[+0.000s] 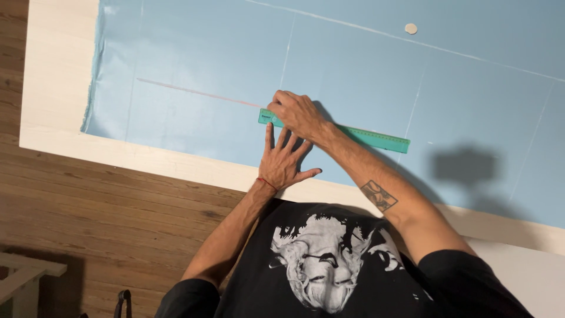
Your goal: Marking lines on a large sheet of material using a ruler and chalk
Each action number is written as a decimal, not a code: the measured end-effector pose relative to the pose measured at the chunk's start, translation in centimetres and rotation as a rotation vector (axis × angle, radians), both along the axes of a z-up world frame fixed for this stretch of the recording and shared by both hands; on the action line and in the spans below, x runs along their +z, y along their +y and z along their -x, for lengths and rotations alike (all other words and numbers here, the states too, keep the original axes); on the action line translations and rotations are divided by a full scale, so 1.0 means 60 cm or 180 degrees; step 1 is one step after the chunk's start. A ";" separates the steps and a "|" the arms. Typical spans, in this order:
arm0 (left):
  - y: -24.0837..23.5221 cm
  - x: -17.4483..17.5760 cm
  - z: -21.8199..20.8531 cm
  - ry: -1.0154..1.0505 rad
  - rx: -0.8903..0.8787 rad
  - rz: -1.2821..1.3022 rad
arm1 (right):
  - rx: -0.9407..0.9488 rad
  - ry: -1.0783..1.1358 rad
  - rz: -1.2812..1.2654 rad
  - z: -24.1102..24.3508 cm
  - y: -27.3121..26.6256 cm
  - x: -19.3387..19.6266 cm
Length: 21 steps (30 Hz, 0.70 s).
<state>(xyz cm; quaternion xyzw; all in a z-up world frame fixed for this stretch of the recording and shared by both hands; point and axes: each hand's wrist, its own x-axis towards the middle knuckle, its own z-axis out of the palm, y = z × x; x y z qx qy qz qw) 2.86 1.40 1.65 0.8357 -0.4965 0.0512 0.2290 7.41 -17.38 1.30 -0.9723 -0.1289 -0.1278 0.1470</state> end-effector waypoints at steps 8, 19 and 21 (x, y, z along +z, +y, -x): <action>0.003 0.007 0.004 0.0019 -0.0029 -0.0071 | -0.0085 0.0464 0.1131 0.187 -0.157 0.075; 0.006 0.009 0.004 -0.0109 -0.0078 -0.0056 | -0.1070 0.1055 0.1445 0.479 -0.366 0.074; 0.002 0.010 0.001 -0.0105 -0.0069 -0.0038 | -0.1206 0.1225 0.1343 0.479 -0.369 0.077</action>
